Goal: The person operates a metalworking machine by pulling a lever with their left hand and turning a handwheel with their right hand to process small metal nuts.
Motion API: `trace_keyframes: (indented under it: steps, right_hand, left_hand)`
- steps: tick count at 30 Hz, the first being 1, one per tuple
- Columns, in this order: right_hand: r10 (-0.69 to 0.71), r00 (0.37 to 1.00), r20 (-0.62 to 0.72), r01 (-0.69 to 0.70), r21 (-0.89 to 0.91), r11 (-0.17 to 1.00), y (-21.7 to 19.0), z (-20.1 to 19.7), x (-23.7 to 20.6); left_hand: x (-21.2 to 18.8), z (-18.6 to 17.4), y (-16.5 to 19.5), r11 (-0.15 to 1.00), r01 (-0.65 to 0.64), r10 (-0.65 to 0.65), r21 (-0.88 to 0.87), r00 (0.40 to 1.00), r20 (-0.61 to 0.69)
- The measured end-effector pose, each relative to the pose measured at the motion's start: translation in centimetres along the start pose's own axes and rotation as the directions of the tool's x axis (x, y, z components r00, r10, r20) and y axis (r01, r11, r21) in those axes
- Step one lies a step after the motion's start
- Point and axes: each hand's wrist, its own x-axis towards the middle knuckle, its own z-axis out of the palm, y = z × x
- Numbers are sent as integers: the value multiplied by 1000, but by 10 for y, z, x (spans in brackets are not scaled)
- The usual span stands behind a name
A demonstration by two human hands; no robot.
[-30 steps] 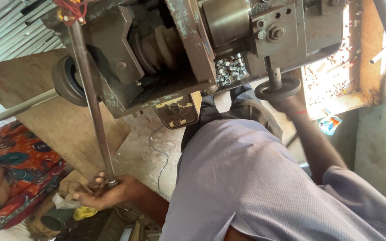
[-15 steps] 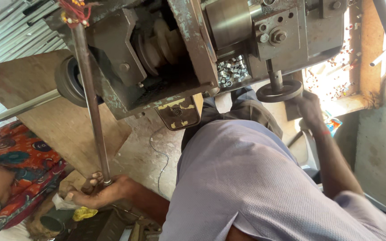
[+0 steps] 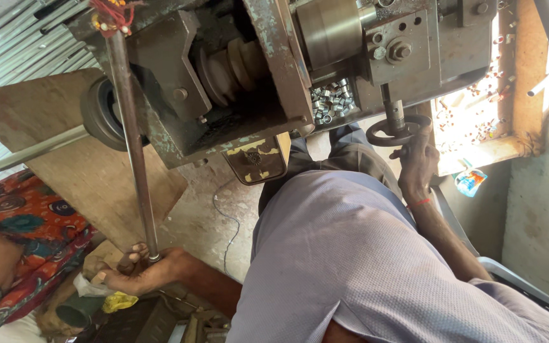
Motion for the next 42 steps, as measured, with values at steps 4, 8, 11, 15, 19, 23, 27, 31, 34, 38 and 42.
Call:
trace_keyframes:
  steps: [4,8,11,15,19,23,27,31,34,38,42]
  right_hand:
    - [-44,997,-67,35,-129,991,-2,8,5]
    - [-16,996,-84,5,-131,991,-1,2,5]
    - [4,996,-94,-14,-102,995,1,-4,8]
    - [-6,996,-87,1,-53,999,1,-3,13]
    - [-5,995,-104,0,-57,998,-5,-2,18]
    - [3,992,-129,-7,-34,999,-14,-7,14]
    - [-115,993,-14,102,-364,926,-10,11,2]
    - [-143,913,382,352,-561,750,-10,39,8]
    - [-47,894,446,347,-624,700,-20,22,30]
    - [228,937,264,2,-658,753,-37,-21,40]
    - [287,737,612,250,-641,726,-35,-16,31]
  left_hand:
    - [-1,-2,1,996,-51,49,75,998,29]
    - [-3,-6,2,957,-244,218,156,961,167]
    - [-4,-7,1,935,-325,286,138,926,247]
    - [-3,-4,2,998,-43,40,52,997,60]
    - [-2,-4,2,995,-61,56,85,996,64]
    - [-1,-7,-2,998,-47,45,31,997,68]
    - [0,-11,-7,993,-112,107,43,989,102]
    - [1,-14,-7,997,-73,72,0,992,102]
    - [2,-16,-6,999,40,-39,-16,998,58]
    - [3,-15,-4,1000,-16,14,13,990,141]
    - [-4,-9,2,979,-203,193,24,955,224]
